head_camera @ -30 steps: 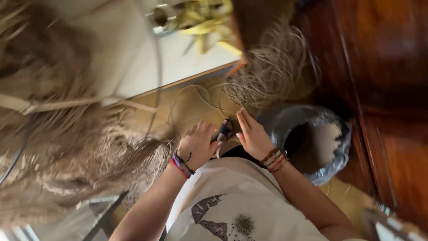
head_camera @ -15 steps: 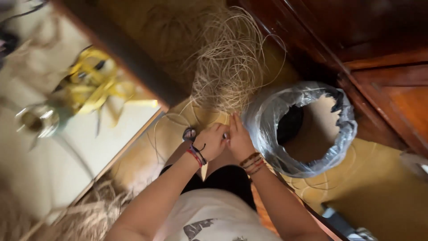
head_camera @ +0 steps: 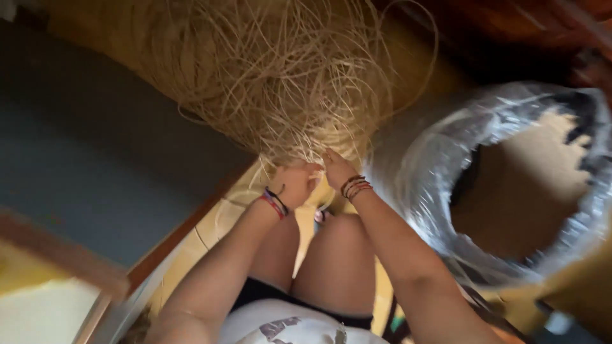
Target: Selecting, measuring, and organizing long strands of natural fiber from a large bundle for craft work.
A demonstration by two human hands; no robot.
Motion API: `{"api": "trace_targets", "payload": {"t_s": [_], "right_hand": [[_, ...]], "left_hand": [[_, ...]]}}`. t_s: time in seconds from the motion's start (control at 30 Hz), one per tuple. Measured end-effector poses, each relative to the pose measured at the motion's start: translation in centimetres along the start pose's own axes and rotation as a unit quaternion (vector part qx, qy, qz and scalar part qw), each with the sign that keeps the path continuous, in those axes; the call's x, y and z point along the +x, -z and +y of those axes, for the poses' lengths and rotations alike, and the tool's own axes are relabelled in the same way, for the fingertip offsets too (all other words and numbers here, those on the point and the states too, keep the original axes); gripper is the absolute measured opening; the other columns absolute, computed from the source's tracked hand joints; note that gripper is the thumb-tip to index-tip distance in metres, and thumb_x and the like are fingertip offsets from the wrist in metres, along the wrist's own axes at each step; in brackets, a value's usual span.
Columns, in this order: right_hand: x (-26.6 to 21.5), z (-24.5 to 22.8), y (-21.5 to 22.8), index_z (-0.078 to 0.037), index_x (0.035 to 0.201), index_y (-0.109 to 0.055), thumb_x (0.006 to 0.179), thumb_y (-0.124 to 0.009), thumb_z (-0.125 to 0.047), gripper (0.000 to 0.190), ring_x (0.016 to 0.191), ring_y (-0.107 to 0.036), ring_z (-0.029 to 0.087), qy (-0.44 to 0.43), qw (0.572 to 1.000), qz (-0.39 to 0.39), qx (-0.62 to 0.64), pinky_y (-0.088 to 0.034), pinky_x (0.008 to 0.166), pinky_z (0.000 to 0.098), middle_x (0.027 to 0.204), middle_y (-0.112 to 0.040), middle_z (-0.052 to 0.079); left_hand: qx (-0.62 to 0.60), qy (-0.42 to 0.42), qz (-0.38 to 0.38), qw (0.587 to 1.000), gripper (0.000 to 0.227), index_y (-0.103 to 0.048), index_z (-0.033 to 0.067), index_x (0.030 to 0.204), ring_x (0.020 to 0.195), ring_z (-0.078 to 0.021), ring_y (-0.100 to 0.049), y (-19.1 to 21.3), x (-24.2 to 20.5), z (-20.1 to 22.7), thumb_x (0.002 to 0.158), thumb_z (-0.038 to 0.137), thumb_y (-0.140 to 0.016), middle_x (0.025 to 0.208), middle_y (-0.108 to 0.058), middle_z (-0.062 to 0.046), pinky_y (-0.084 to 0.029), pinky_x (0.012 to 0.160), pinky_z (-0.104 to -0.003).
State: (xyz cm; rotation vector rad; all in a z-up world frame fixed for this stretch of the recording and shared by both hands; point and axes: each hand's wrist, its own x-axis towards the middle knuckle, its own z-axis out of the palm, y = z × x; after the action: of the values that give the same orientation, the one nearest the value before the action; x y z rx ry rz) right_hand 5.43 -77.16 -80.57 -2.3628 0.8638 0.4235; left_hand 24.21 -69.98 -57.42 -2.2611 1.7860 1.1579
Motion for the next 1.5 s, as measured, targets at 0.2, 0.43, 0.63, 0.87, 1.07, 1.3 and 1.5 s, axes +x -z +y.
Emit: {"api": "trace_targets", "payload": {"t_s": [0.2,0.43,0.63,0.87,1.07,1.3,1.5], "right_hand": [[4.6,1.5,1.8,-0.019,0.125,-0.070,0.100,-0.050,-0.026,0.033,0.145,-0.038,0.032,-0.022,0.984,-0.037,-0.171,-0.021,0.119,0.0605,0.154,-0.044,0.006],[1.8,0.5,8.1,-0.016,0.140,-0.056,0.095,-0.051,-0.010,0.045,0.137,-0.046,0.027,-0.021,0.998,0.007,-0.060,-0.023,0.117,0.0653,0.152,-0.042,-0.001],[-15.3,-13.9,26.0,-0.019,0.121,-0.071,0.096,-0.058,-0.010,0.029,0.121,-0.061,0.024,0.020,0.930,0.341,0.135,-0.044,0.103,0.0400,0.130,-0.064,-0.001],[-28.6,-23.4,42.2,-0.019,0.107,-0.077,0.093,-0.059,-0.006,0.026,0.097,-0.072,0.027,-0.022,0.877,0.376,0.299,-0.056,0.085,0.0385,0.108,-0.071,0.002],[-36.3,-28.6,54.6,-0.011,0.120,-0.064,0.095,-0.061,-0.001,0.027,0.073,-0.064,0.013,-0.063,0.798,0.333,0.498,-0.051,0.067,0.0245,0.086,-0.073,0.005],[-42.6,-32.1,60.1,-0.001,0.116,-0.074,0.102,-0.053,-0.008,0.026,0.035,-0.042,0.006,-0.116,0.758,0.257,0.588,-0.032,0.037,0.0176,0.042,-0.042,0.000],[-43.5,-28.7,61.6,0.001,0.108,-0.059,0.106,-0.041,-0.008,0.020,0.025,-0.035,0.008,-0.054,0.718,0.262,0.643,-0.024,0.030,0.0176,0.038,-0.032,-0.001]], "left_hand": [[-0.012,-0.079,0.050,0.996,0.035,-0.062,0.0316,0.127,0.104,-0.0276,-0.072,-2.9,3.4,-2.8,0.091,0.033,-0.062,0.113,-0.068,0.000,-0.051,0.092,-0.047],[-0.085,-0.099,0.039,0.991,0.033,-0.066,0.0281,0.126,0.106,-0.0328,-0.071,-3.5,3.8,-2.0,0.093,0.032,-0.060,0.113,-0.070,-0.005,-0.053,0.090,-0.050],[-0.609,0.041,-0.119,0.783,0.078,-0.043,0.0133,0.154,0.128,-0.0336,-0.060,1.5,-3.9,6.5,0.097,0.063,-0.060,0.140,-0.059,-0.019,-0.052,0.099,-0.049],[-0.724,0.032,-0.140,0.675,0.066,-0.049,0.0117,0.145,0.112,-0.0188,-0.062,15.8,-15.5,17.9,0.094,0.047,-0.071,0.132,-0.058,-0.006,-0.056,0.090,-0.037],[-0.822,0.019,-0.045,0.567,0.051,-0.053,0.0138,0.138,0.111,-0.0221,-0.067,27.7,-22.0,22.8,0.096,0.037,-0.071,0.126,-0.068,-0.010,-0.053,0.094,-0.039],[-0.887,0.012,0.033,0.460,0.031,-0.065,0.0112,0.121,0.111,-0.0234,-0.072,38.6,-21.6,19.2,0.102,0.032,-0.053,0.125,-0.072,-0.010,-0.058,0.091,-0.035],[-0.888,-0.079,0.119,0.436,0.034,-0.066,0.0105,0.125,0.104,-0.0258,-0.075,47.6,-21.5,18.8,0.101,0.033,-0.057,0.123,-0.073,-0.012,-0.065,0.087,-0.037]]}}
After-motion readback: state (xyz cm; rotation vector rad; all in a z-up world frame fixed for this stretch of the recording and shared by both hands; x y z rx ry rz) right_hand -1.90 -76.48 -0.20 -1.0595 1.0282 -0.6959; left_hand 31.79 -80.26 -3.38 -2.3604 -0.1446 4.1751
